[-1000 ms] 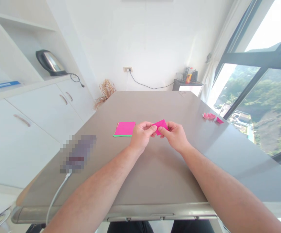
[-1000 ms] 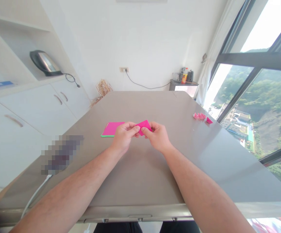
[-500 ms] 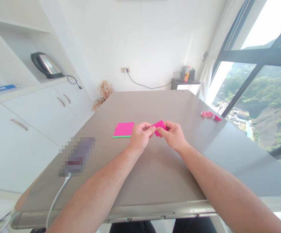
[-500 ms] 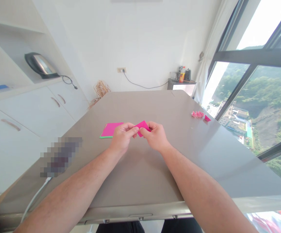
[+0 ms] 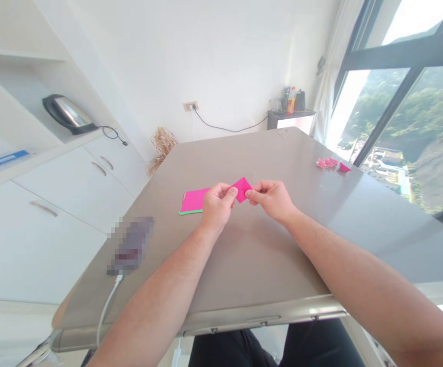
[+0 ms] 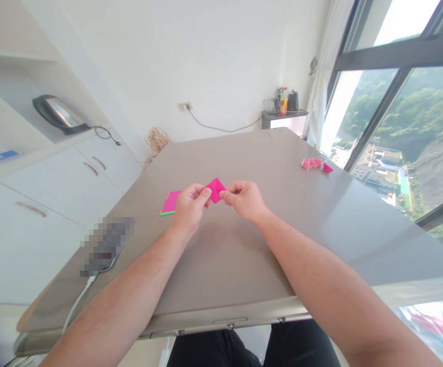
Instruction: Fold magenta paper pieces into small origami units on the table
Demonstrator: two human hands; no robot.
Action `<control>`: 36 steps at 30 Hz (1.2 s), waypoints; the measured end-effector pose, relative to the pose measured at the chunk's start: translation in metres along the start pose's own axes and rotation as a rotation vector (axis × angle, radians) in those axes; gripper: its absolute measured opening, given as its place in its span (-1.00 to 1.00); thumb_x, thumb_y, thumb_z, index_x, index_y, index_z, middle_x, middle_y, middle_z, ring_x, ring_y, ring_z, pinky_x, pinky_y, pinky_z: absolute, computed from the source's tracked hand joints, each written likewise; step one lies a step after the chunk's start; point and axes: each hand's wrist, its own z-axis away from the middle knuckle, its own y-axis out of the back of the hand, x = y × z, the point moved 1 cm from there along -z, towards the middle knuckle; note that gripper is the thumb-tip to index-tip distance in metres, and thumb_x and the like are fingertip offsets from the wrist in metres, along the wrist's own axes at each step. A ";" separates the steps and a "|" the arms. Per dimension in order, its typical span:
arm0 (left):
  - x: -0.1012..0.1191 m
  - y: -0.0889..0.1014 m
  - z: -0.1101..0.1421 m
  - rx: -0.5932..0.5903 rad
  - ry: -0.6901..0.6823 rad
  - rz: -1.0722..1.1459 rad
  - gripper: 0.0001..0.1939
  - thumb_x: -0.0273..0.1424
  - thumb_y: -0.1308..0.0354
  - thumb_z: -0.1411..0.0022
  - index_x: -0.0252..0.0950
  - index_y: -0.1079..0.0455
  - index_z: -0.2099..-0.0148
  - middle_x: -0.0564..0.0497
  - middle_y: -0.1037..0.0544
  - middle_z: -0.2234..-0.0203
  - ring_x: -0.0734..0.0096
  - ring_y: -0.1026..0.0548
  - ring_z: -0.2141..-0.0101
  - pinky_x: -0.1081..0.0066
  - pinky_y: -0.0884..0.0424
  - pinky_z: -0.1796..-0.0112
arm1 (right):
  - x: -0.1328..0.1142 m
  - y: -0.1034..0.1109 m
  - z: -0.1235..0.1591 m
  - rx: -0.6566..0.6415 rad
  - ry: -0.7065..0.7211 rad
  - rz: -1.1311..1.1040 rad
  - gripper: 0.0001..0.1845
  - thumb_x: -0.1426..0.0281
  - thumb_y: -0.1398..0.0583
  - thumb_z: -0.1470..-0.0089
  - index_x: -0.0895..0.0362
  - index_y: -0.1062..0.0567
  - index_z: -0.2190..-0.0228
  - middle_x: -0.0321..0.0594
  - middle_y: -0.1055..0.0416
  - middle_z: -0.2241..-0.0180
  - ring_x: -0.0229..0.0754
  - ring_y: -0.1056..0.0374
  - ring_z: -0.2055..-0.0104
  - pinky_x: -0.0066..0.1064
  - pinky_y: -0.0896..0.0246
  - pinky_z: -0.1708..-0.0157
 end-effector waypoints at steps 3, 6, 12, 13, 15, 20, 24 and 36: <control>-0.002 0.000 0.000 -0.061 0.014 0.008 -0.79 -0.25 -0.34 -0.08 -0.27 -0.44 0.36 0.11 -0.45 0.59 0.52 -0.33 0.56 0.44 -0.25 0.48 | 0.001 0.001 0.000 -0.014 0.006 -0.005 -0.75 0.21 -0.36 0.09 0.12 -0.52 0.57 -0.25 -0.48 0.58 -0.24 -0.34 0.49 -0.37 -0.25 0.45; -0.002 0.001 0.000 -0.044 0.021 0.021 -0.79 -0.31 -0.35 -0.05 -0.27 -0.40 0.46 0.13 -0.41 0.64 0.54 -0.30 0.57 0.45 -0.22 0.48 | 0.002 0.000 0.000 -0.056 -0.008 -0.049 -0.74 0.19 -0.35 0.06 0.13 -0.54 0.54 -0.23 -0.49 0.57 -0.22 -0.37 0.49 -0.35 -0.31 0.41; -0.003 -0.002 0.001 -0.044 0.034 -0.013 -0.81 -0.28 -0.30 -0.10 -0.27 -0.40 0.40 0.13 -0.41 0.63 0.53 -0.32 0.58 0.46 -0.25 0.50 | 0.001 0.000 -0.002 0.006 -0.016 0.008 -0.75 0.20 -0.33 0.03 0.14 -0.54 0.52 -0.23 -0.49 0.56 -0.25 -0.38 0.51 -0.38 -0.32 0.44; -0.004 -0.002 0.002 -0.021 0.019 -0.081 -0.80 -0.26 -0.28 -0.13 -0.27 -0.39 0.39 0.13 -0.41 0.63 0.52 -0.33 0.58 0.45 -0.26 0.51 | 0.001 0.000 -0.002 0.054 -0.035 0.032 -0.75 0.20 -0.33 0.03 0.14 -0.55 0.49 -0.24 -0.49 0.56 -0.25 -0.37 0.52 -0.38 -0.32 0.45; -0.007 -0.001 0.002 0.074 -0.074 -0.272 -0.81 -0.27 -0.26 -0.16 -0.26 -0.38 0.38 0.13 -0.41 0.62 0.51 -0.34 0.57 0.45 -0.27 0.49 | 0.000 -0.001 -0.001 0.126 -0.056 0.061 -0.72 0.15 -0.32 0.00 0.13 -0.56 0.45 -0.24 -0.51 0.54 -0.25 -0.39 0.52 -0.38 -0.33 0.45; -0.004 0.002 0.003 0.167 -0.578 -0.684 -0.93 -0.37 -0.21 -0.24 -0.25 -0.49 0.28 0.03 -0.52 0.45 0.47 -0.44 0.44 0.42 -0.37 0.34 | -0.006 -0.013 0.007 -0.037 -0.024 -0.137 -0.62 0.06 -0.31 -0.01 0.15 -0.59 0.38 -0.14 -0.58 0.37 -0.15 -0.50 0.33 -0.37 -0.42 0.37; -0.001 -0.003 0.009 0.015 -0.755 -0.722 -0.86 -0.42 -0.17 -0.25 -0.23 -0.51 0.15 -0.06 -0.56 0.25 0.36 -0.52 0.25 0.35 -0.46 0.21 | -0.005 -0.013 0.006 0.009 -0.019 -0.155 -0.74 0.20 -0.31 0.01 0.15 -0.59 0.39 -0.19 -0.57 0.39 -0.18 -0.48 0.34 -0.39 -0.42 0.38; -0.003 0.005 -0.006 -0.053 0.052 -0.054 -0.83 -0.31 -0.26 -0.11 -0.33 -0.51 0.30 0.01 -0.53 0.59 0.41 -0.49 0.53 0.42 -0.44 0.49 | -0.008 0.002 0.003 -0.122 -0.012 0.126 -0.81 0.25 -0.26 -0.03 0.14 -0.55 0.42 -0.24 -0.52 0.53 -0.22 -0.44 0.48 -0.41 -0.33 0.46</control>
